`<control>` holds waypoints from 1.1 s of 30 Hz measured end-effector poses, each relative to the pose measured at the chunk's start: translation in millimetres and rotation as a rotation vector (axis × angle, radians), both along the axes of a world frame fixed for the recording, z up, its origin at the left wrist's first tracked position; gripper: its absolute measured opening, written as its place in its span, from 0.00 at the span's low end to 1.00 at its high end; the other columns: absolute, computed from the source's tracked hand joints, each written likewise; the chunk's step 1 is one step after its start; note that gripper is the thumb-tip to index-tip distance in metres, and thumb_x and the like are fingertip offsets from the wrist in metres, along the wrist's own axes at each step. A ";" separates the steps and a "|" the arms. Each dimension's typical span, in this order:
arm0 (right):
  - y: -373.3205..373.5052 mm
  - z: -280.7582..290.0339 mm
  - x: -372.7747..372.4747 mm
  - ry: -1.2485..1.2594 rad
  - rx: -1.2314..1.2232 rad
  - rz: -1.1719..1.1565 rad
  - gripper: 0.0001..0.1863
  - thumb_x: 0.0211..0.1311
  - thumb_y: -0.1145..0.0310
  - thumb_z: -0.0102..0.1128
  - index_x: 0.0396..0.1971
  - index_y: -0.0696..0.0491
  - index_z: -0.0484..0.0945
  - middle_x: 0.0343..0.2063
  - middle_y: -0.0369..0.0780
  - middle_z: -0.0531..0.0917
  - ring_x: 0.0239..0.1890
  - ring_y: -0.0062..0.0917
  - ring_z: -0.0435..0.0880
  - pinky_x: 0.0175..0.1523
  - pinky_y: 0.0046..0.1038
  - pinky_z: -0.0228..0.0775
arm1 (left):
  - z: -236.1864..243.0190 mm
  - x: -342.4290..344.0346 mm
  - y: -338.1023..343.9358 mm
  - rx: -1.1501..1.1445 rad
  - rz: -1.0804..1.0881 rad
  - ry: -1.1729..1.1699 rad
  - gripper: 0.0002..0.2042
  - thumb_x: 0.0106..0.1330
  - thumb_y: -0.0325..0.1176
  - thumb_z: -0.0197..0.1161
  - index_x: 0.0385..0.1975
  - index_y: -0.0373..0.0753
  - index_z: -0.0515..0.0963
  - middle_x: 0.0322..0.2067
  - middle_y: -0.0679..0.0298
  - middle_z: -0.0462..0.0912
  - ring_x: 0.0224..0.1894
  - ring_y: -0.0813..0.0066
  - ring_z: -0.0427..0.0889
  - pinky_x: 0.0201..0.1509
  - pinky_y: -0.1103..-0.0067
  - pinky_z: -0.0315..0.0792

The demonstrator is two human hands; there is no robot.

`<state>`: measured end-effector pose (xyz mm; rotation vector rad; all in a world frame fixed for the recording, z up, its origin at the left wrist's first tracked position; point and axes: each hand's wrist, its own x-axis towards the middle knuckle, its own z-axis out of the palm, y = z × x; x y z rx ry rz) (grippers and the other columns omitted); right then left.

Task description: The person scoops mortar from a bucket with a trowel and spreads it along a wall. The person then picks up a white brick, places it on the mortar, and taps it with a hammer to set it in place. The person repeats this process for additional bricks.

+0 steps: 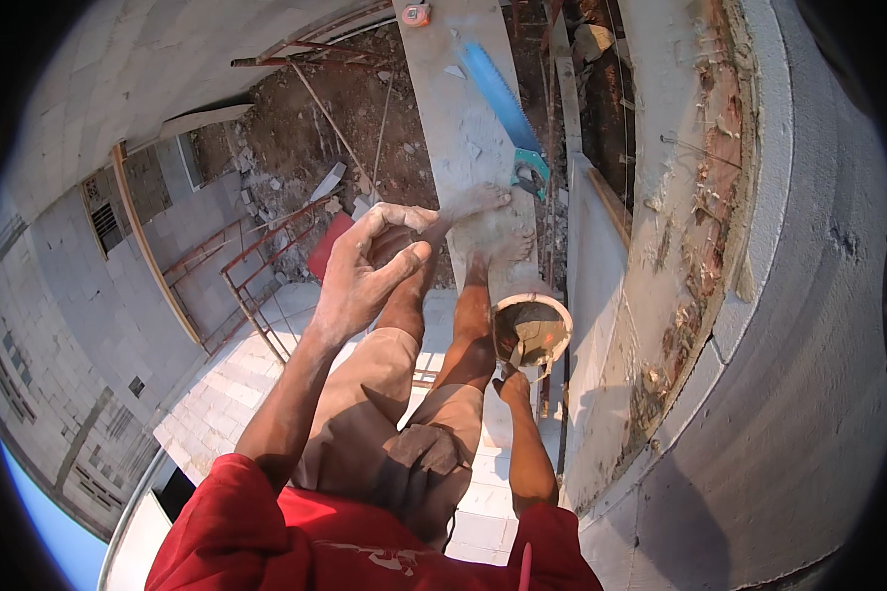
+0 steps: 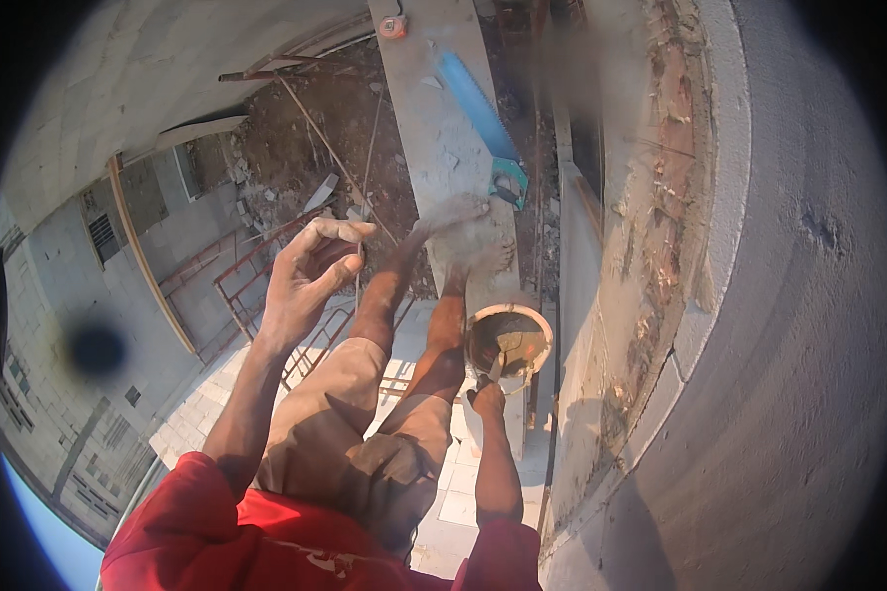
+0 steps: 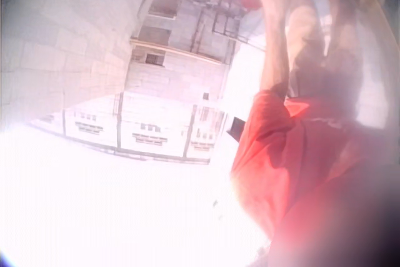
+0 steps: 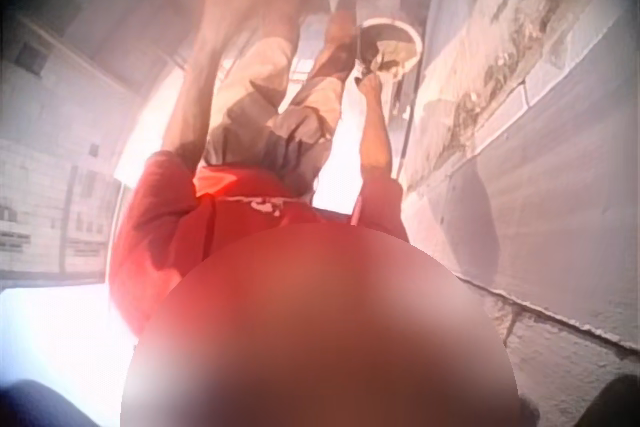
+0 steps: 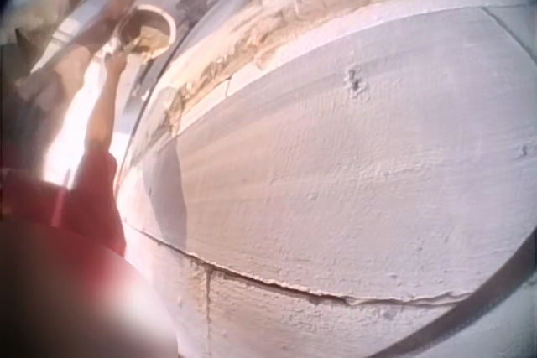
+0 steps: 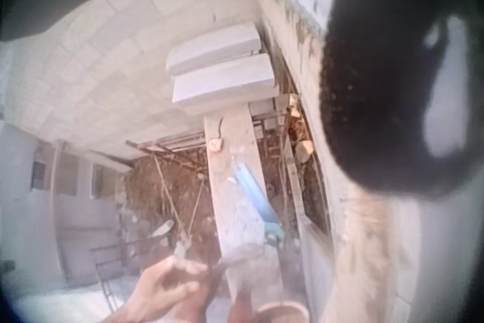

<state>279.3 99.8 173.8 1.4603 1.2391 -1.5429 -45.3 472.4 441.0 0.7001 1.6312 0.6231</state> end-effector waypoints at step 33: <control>55.5 -12.2 11.3 0.029 0.372 -0.287 0.18 0.58 0.63 0.67 0.45 0.56 0.80 0.43 0.55 0.85 0.50 0.54 0.83 0.54 0.48 0.74 | 155.4 -21.2 166.0 1.084 -0.275 -0.356 0.18 0.68 0.45 0.69 0.46 0.36 0.82 0.59 0.46 0.78 0.67 0.52 0.74 0.64 0.59 0.74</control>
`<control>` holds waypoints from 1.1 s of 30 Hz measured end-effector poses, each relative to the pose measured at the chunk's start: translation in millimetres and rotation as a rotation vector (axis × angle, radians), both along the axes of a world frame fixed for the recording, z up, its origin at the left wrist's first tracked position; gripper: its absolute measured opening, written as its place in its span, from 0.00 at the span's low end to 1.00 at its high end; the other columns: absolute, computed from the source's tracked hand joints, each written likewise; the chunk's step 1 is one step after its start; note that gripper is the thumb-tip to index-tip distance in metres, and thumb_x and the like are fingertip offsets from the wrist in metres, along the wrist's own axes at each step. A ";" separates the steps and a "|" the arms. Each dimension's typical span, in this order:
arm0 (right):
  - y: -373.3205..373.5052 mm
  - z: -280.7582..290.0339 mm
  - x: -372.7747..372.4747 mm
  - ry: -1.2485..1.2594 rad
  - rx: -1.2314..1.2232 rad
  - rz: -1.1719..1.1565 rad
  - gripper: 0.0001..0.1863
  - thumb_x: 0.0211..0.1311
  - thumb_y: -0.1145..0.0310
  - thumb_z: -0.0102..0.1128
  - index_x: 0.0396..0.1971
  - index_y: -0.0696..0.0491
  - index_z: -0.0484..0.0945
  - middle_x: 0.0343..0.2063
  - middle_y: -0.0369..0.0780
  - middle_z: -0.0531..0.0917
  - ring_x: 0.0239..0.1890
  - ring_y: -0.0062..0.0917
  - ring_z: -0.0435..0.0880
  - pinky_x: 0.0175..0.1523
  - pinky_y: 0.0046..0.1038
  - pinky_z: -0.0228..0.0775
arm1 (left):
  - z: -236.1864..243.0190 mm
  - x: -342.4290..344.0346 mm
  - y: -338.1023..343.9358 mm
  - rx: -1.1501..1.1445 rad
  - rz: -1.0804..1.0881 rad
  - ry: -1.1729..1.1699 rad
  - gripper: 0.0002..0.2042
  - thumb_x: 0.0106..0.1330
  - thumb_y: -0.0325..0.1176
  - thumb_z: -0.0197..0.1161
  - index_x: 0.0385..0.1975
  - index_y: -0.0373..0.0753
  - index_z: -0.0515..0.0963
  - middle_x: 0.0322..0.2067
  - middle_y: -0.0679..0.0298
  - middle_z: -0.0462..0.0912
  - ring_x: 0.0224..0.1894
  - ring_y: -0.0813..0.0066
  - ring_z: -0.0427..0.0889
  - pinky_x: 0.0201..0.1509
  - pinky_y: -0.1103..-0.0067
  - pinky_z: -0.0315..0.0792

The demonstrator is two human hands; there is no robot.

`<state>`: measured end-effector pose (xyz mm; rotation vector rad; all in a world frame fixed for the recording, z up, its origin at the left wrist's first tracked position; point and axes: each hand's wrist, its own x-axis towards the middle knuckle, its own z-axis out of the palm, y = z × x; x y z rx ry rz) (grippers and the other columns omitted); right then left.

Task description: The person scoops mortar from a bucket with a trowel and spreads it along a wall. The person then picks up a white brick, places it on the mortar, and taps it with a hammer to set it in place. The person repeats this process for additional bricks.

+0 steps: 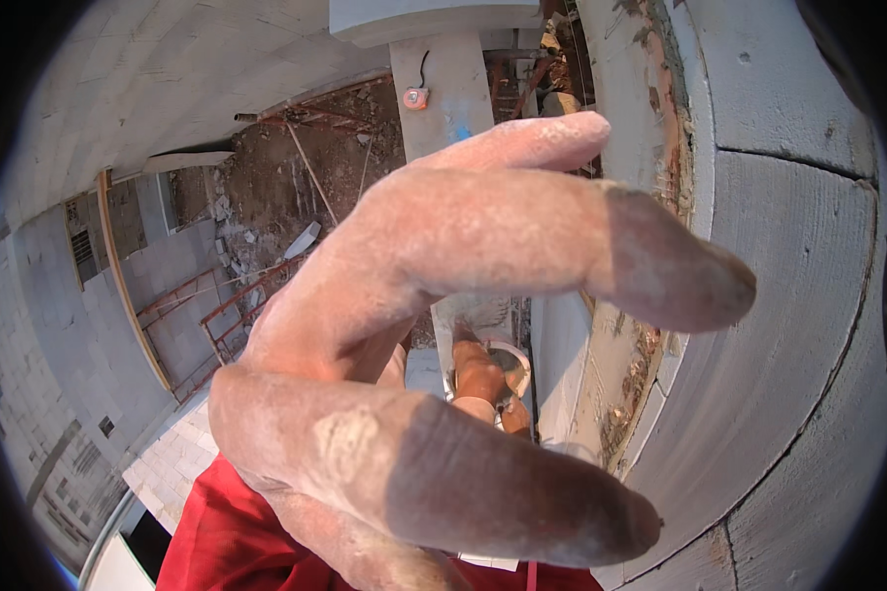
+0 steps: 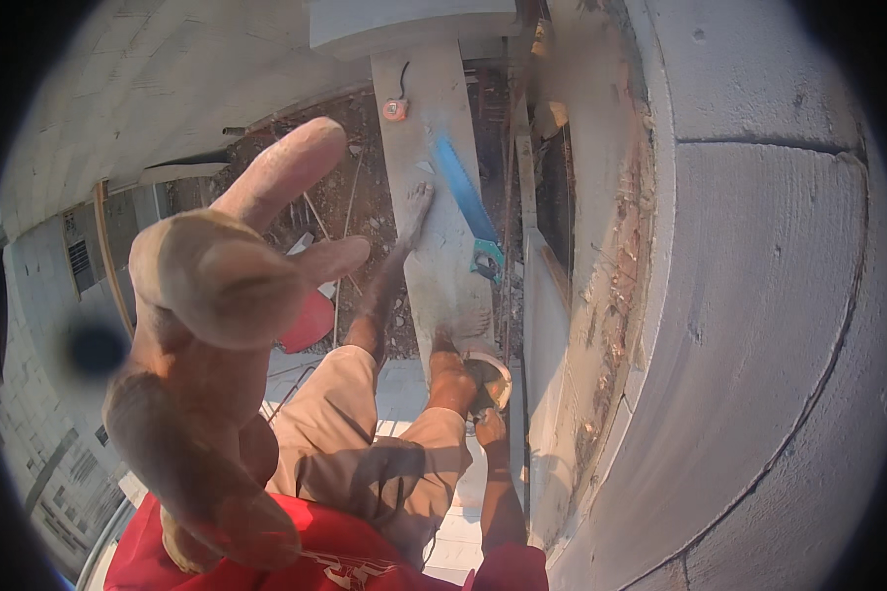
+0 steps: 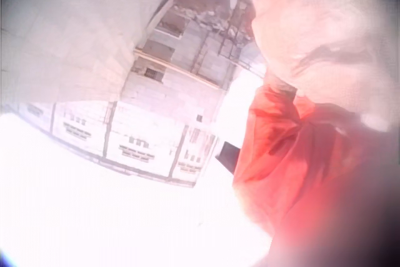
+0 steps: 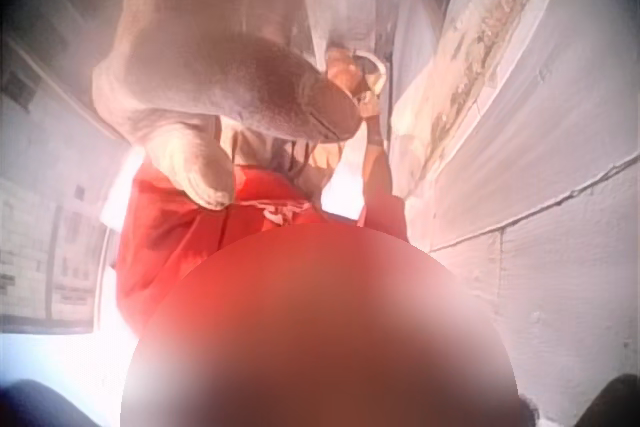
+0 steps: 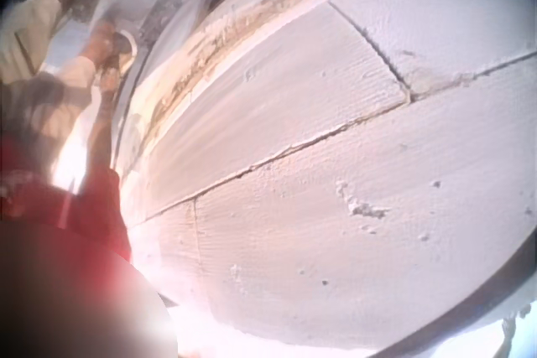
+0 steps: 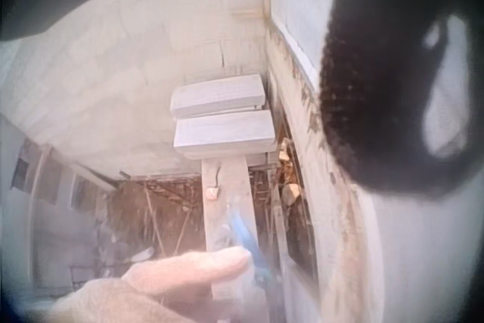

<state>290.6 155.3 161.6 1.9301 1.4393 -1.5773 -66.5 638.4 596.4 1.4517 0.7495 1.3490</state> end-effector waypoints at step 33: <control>39.4 138.2 -65.8 -0.073 -0.184 -0.193 0.19 0.55 0.58 0.73 0.44 0.50 0.83 0.33 0.46 0.89 0.40 0.42 0.89 0.49 0.39 0.80 | -53.3 -49.5 208.4 -0.121 -0.190 -0.386 0.22 0.69 0.53 0.66 0.46 0.37 0.85 0.54 0.50 0.82 0.63 0.55 0.78 0.63 0.59 0.73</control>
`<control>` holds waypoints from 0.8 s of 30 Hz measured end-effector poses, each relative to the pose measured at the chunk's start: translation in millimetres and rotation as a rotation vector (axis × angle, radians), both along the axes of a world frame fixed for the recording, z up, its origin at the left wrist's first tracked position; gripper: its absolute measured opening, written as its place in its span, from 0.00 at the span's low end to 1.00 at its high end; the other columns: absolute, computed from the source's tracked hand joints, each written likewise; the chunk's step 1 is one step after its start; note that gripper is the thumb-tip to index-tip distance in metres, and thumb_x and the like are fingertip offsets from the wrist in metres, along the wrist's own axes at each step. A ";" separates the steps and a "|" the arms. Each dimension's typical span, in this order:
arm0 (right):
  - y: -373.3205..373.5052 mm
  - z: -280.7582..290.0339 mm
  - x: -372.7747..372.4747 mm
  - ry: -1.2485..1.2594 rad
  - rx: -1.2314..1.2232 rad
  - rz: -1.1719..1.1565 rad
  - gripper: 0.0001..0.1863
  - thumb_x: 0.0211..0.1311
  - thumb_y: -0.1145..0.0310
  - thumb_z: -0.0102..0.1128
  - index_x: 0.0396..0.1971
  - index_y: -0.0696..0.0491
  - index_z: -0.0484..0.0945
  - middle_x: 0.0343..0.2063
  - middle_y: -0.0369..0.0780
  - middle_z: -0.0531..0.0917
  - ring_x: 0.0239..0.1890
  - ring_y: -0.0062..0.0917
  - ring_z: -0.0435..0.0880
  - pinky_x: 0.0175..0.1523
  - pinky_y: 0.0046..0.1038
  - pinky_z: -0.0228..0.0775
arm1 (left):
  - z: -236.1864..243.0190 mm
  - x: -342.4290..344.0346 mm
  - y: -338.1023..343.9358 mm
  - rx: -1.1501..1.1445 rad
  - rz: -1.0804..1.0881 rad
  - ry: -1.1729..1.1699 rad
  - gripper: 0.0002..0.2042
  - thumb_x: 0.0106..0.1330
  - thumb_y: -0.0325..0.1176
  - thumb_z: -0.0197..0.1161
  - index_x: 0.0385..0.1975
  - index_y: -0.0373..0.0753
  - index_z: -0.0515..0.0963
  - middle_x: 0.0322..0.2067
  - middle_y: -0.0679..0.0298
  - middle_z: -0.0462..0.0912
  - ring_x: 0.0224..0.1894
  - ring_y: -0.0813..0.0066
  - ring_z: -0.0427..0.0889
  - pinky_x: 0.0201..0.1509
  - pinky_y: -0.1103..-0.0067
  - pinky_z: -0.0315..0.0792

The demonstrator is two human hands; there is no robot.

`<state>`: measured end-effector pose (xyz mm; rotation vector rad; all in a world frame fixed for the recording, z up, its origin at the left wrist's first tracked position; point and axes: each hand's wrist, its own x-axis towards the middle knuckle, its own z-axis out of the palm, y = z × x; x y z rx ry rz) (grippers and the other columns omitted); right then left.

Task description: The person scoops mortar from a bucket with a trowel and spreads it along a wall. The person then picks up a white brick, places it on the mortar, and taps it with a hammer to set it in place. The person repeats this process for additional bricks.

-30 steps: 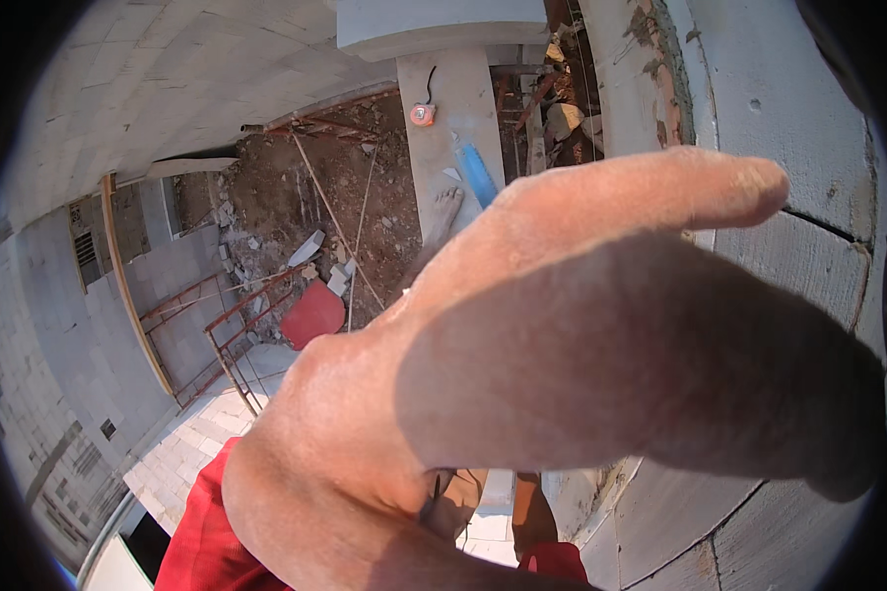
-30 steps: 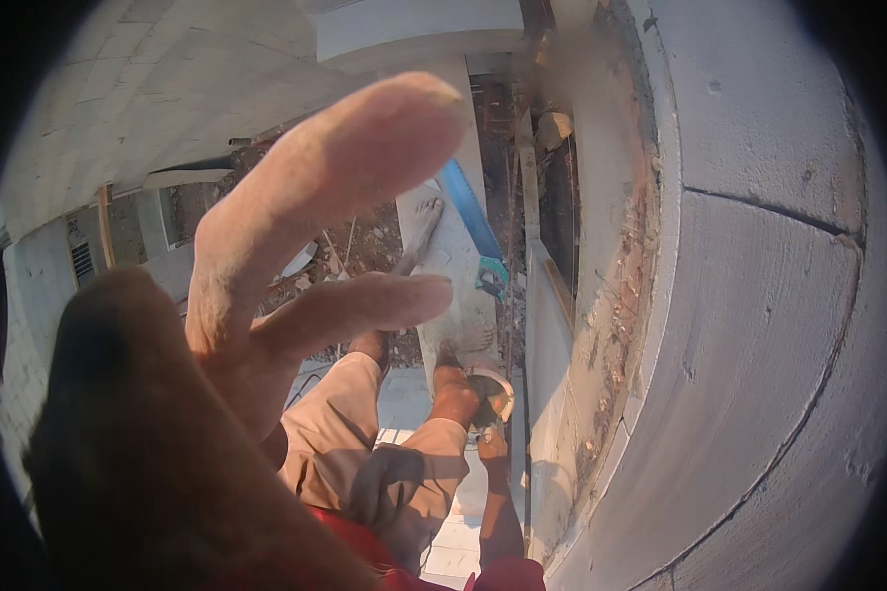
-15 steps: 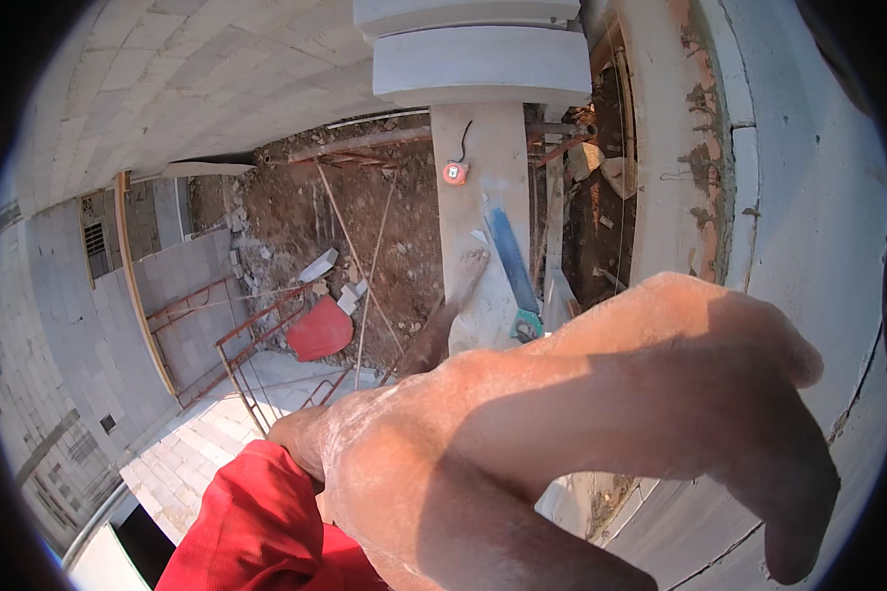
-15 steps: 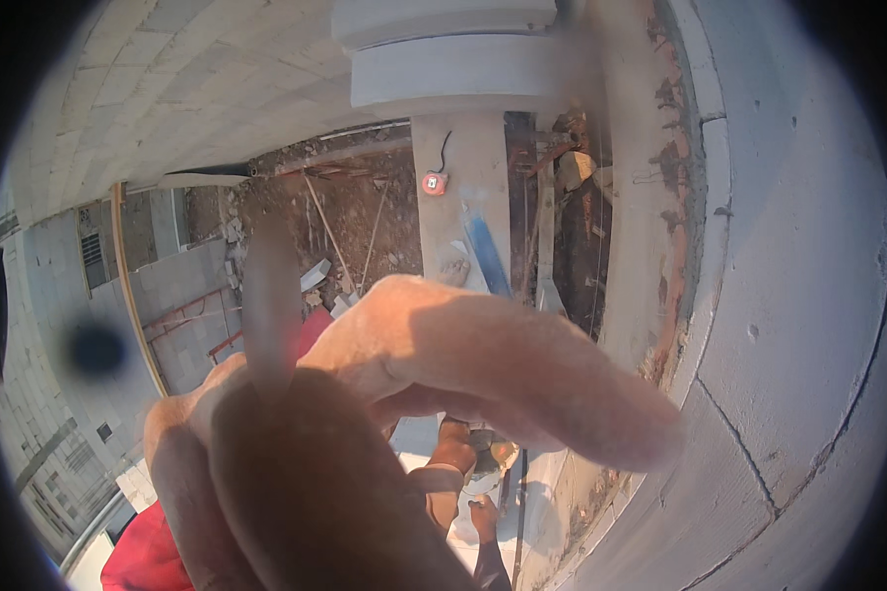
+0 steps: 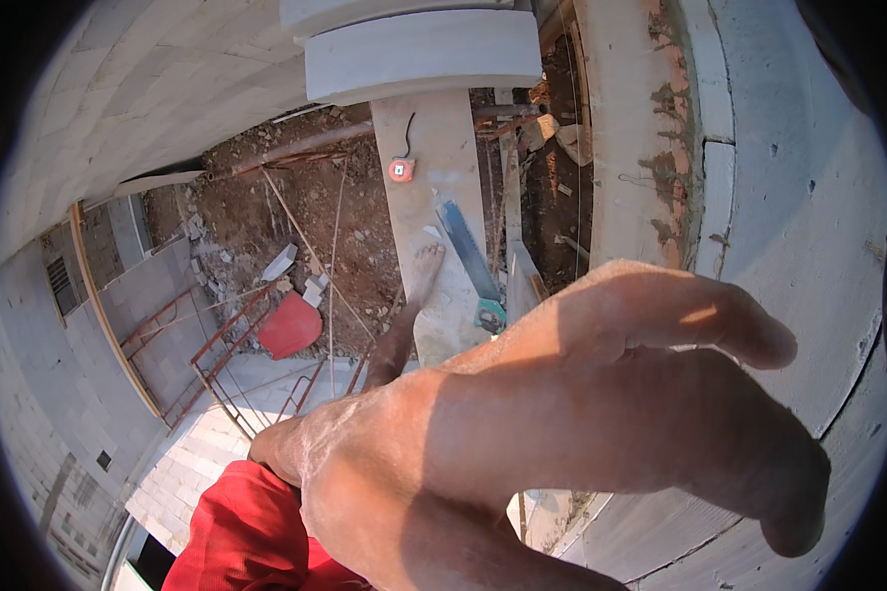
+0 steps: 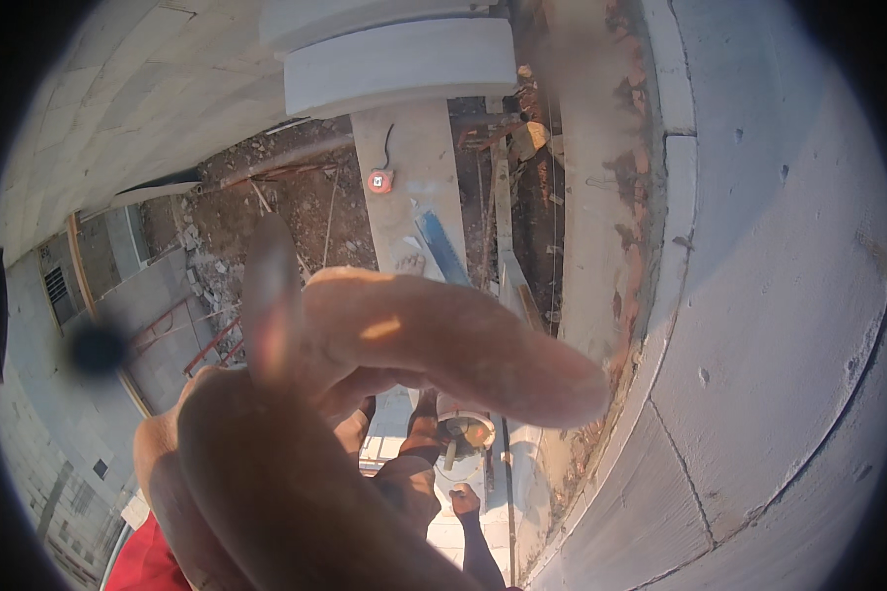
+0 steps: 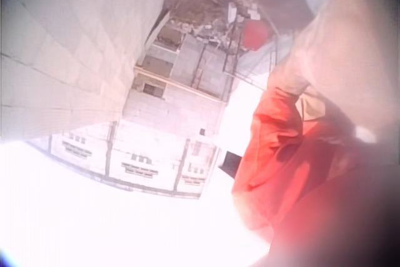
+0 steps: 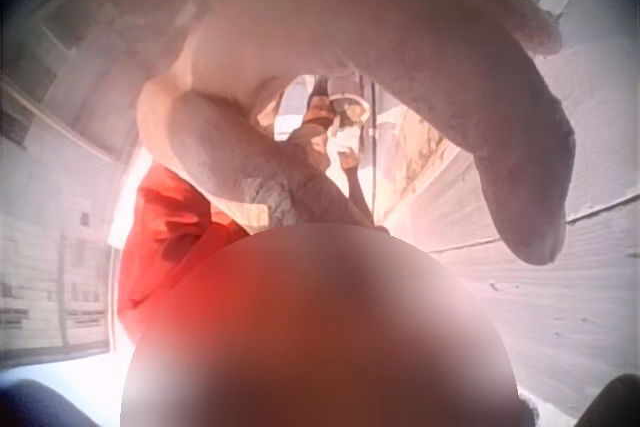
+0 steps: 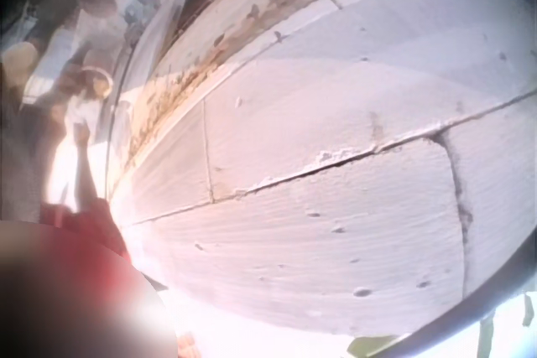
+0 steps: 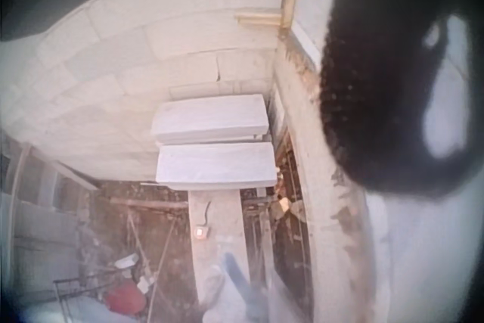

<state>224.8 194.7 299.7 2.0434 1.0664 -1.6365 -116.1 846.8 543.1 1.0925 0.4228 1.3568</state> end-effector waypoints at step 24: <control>48.1 29.9 -56.4 0.094 -0.350 -0.461 0.14 0.63 0.65 0.67 0.48 0.51 0.84 0.38 0.41 0.90 0.43 0.28 0.88 0.48 0.32 0.77 | -165.6 54.9 89.9 -0.160 -0.743 0.756 0.25 0.65 0.55 0.68 0.51 0.41 0.86 0.56 0.56 0.83 0.61 0.57 0.79 0.64 0.54 0.69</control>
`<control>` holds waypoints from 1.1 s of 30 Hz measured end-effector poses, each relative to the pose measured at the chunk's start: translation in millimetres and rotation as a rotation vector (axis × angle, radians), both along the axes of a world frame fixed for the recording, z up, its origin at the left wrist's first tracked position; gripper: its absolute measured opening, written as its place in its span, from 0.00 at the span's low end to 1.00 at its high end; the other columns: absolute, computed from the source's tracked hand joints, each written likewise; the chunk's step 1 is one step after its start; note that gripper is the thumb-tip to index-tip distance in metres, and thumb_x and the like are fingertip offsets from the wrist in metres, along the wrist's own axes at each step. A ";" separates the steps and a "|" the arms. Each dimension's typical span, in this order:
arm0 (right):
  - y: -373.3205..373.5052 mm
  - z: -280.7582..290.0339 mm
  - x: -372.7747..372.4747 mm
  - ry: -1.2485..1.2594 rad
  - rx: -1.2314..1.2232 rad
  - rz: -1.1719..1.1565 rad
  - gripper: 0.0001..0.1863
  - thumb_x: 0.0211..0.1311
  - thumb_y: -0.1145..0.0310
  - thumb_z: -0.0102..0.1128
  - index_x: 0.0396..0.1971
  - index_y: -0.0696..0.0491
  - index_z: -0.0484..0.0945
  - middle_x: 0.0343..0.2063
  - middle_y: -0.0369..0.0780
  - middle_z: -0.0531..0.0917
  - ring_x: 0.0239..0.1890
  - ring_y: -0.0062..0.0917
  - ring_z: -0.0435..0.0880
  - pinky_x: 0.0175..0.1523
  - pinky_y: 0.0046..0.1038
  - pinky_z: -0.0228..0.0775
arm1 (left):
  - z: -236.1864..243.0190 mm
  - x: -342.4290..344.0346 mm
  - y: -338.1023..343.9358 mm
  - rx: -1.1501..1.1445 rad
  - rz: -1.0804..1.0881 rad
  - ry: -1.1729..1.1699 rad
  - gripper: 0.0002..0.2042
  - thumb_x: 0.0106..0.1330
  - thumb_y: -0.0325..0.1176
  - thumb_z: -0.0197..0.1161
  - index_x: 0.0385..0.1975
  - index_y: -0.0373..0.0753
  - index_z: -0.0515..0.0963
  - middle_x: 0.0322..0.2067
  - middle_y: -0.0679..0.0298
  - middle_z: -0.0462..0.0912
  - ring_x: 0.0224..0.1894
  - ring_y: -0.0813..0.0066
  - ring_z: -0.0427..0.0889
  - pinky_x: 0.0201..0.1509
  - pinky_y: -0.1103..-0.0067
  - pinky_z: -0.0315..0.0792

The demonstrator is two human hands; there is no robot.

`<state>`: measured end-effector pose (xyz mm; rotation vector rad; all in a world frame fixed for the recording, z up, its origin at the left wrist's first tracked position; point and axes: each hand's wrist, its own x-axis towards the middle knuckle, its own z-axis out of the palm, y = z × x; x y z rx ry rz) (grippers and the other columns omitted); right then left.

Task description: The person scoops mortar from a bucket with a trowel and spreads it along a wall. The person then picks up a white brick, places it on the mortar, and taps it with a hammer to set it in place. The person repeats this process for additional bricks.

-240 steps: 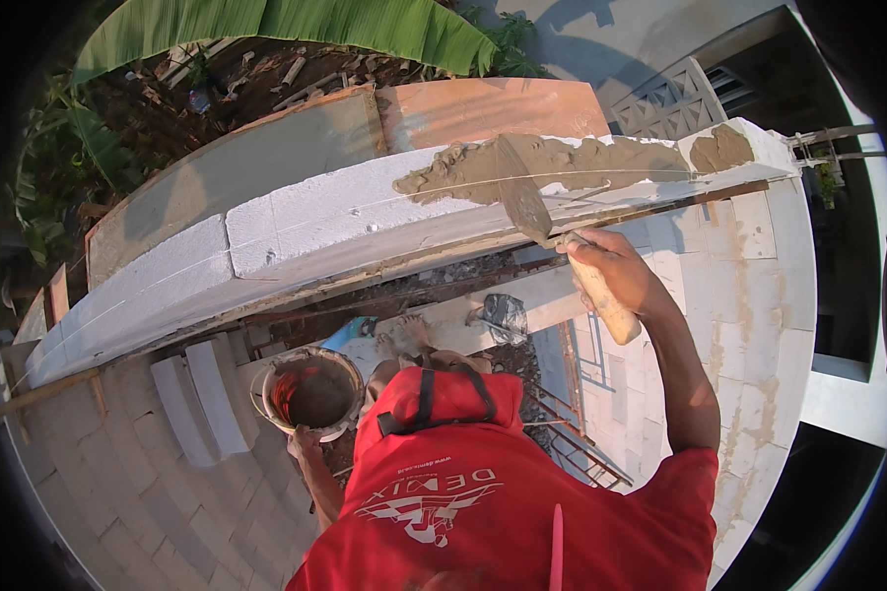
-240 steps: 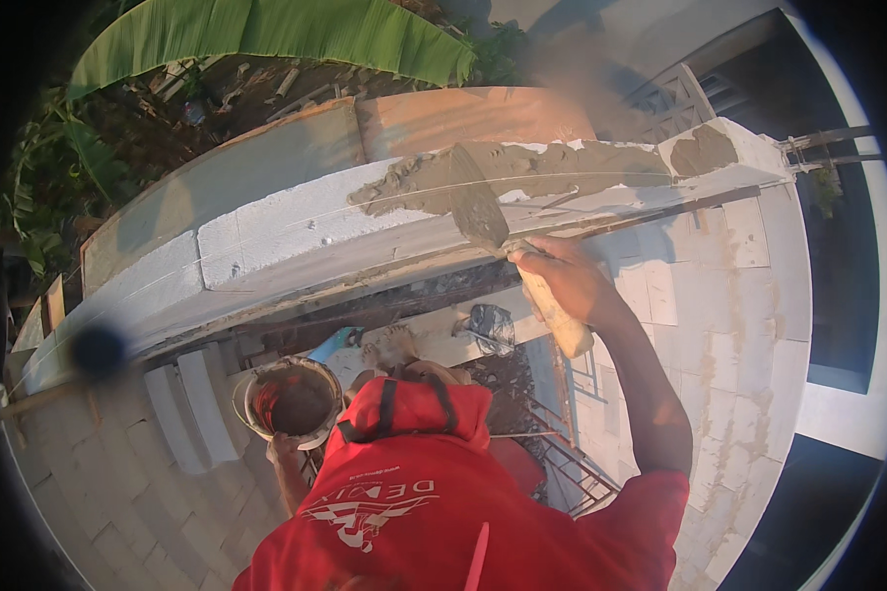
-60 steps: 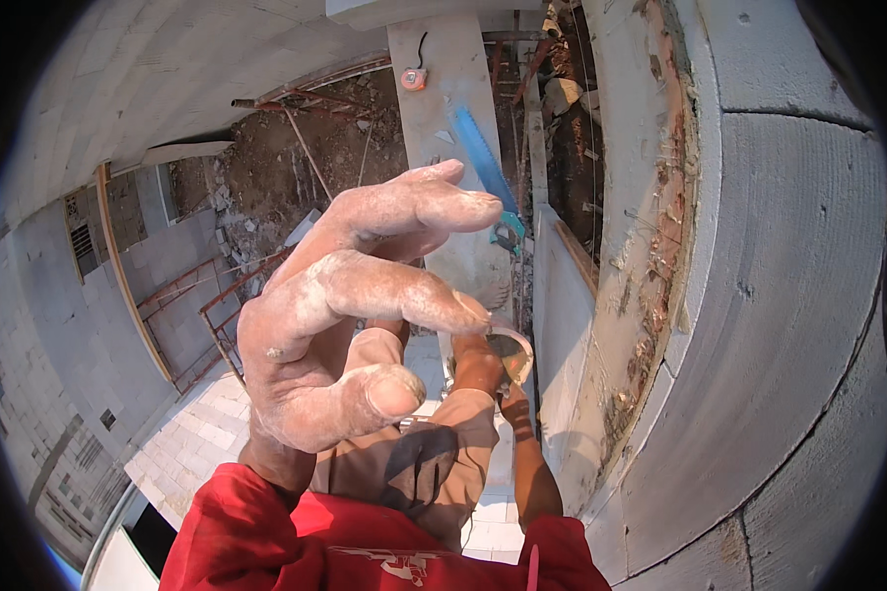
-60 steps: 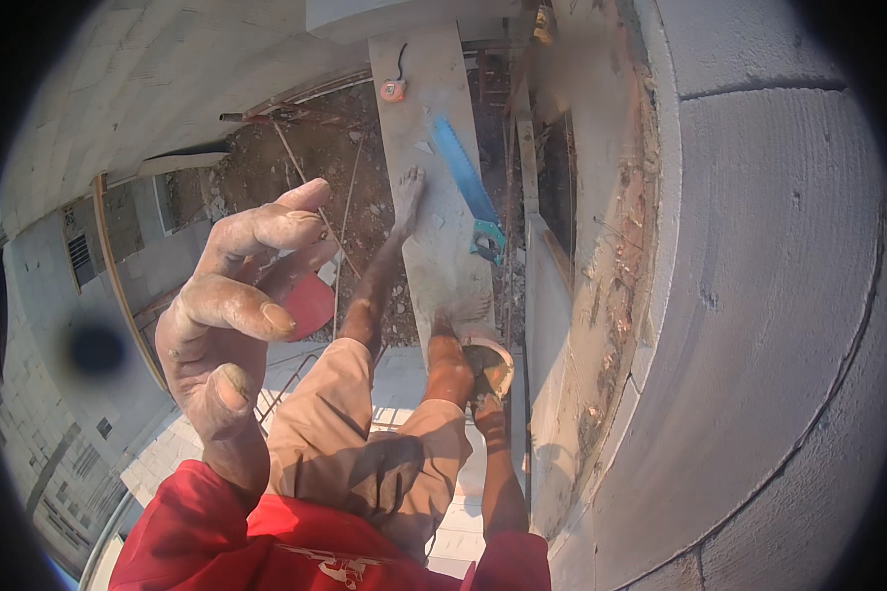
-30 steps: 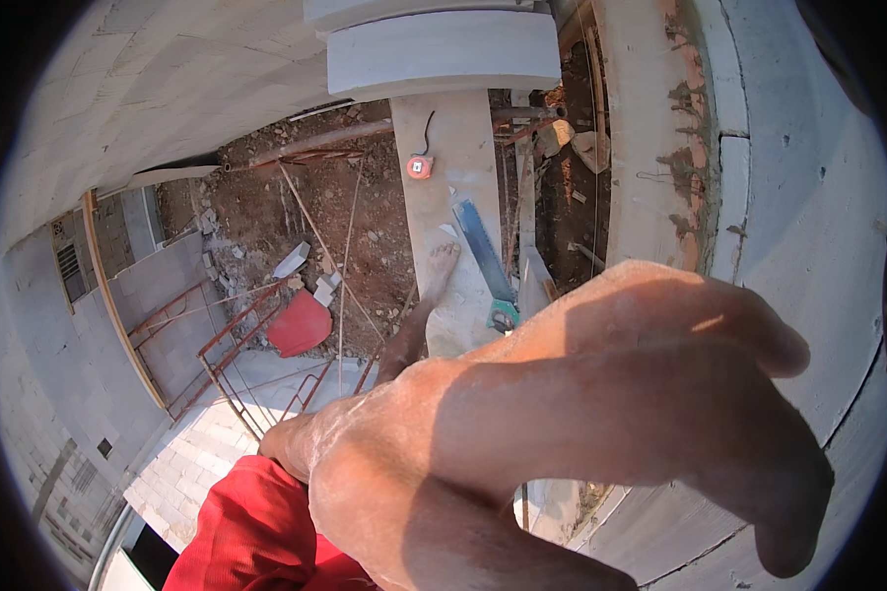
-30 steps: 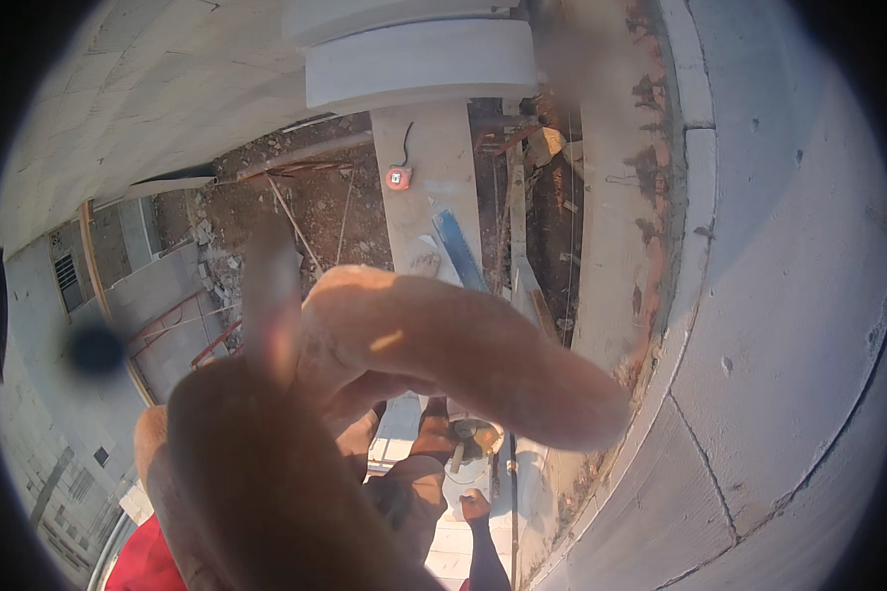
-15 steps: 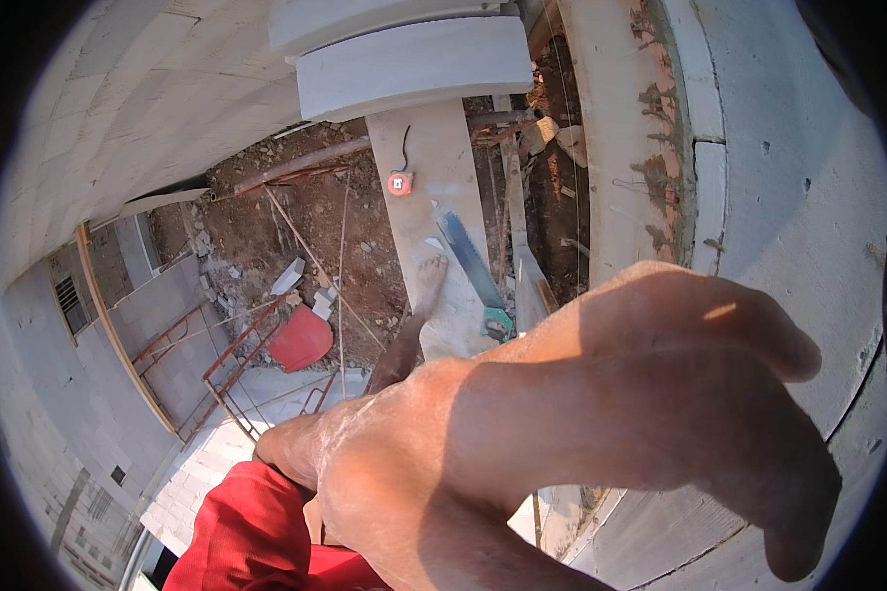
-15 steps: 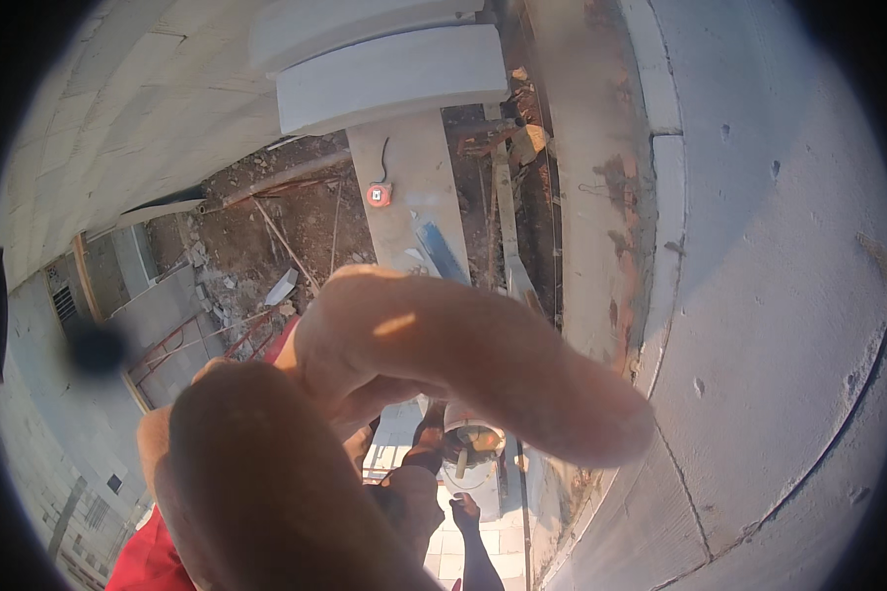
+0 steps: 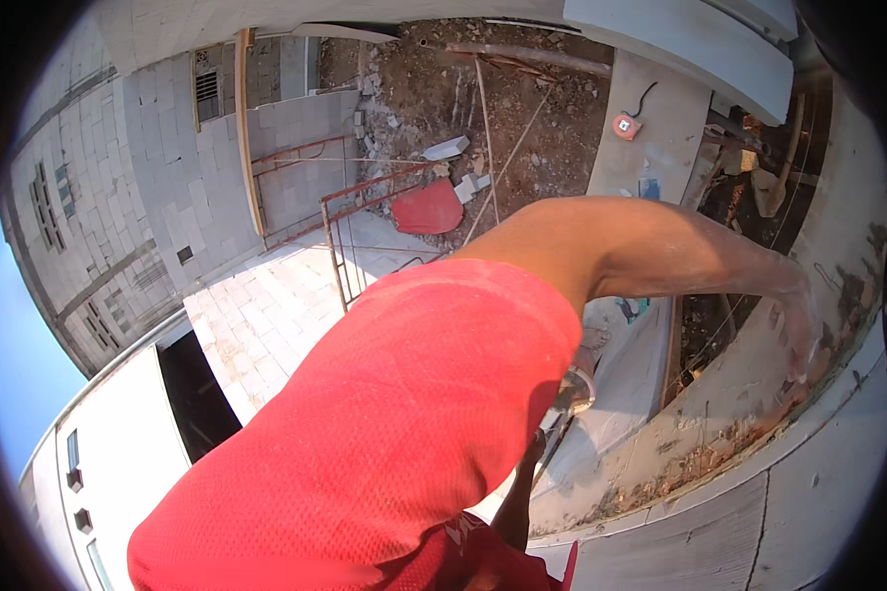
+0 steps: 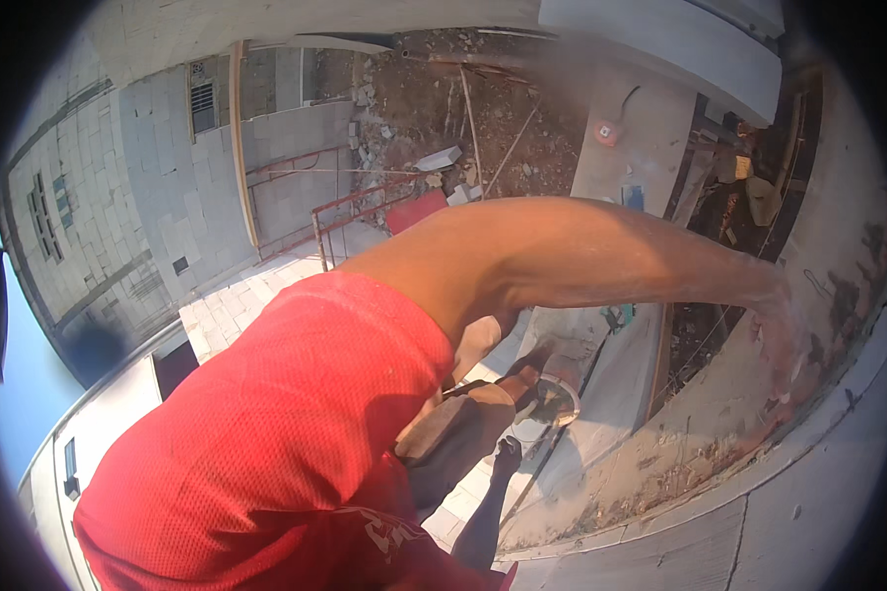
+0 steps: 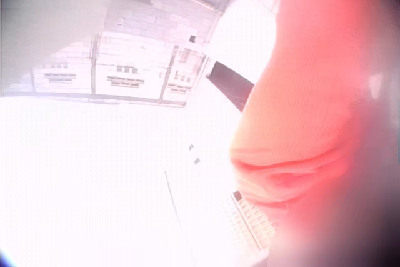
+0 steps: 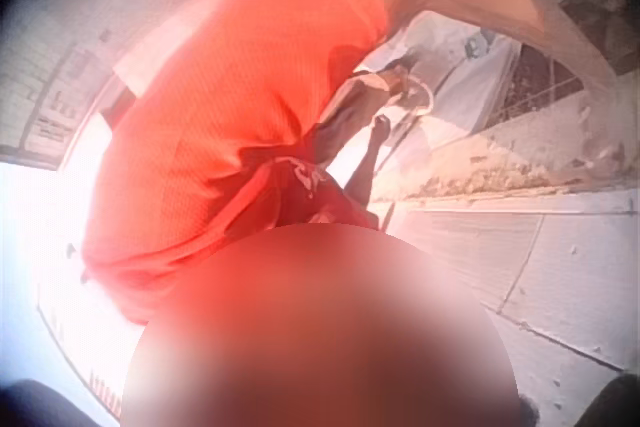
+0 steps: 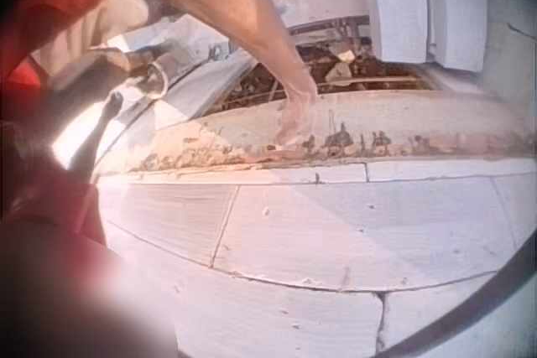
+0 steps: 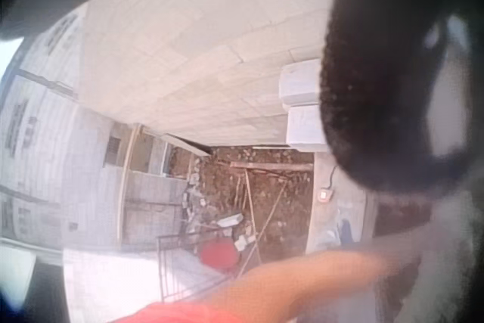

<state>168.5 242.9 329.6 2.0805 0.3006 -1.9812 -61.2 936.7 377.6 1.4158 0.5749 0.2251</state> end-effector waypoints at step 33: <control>240.9 -63.9 30.2 -0.020 0.407 0.376 0.05 0.66 0.72 0.59 0.35 0.55 0.84 0.25 0.33 0.81 0.25 0.15 0.75 0.29 0.23 0.66 | -176.6 -372.9 -310.1 -0.805 1.122 0.852 0.12 0.70 0.39 0.63 0.44 0.38 0.83 0.37 0.61 0.86 0.40 0.71 0.85 0.47 0.75 0.79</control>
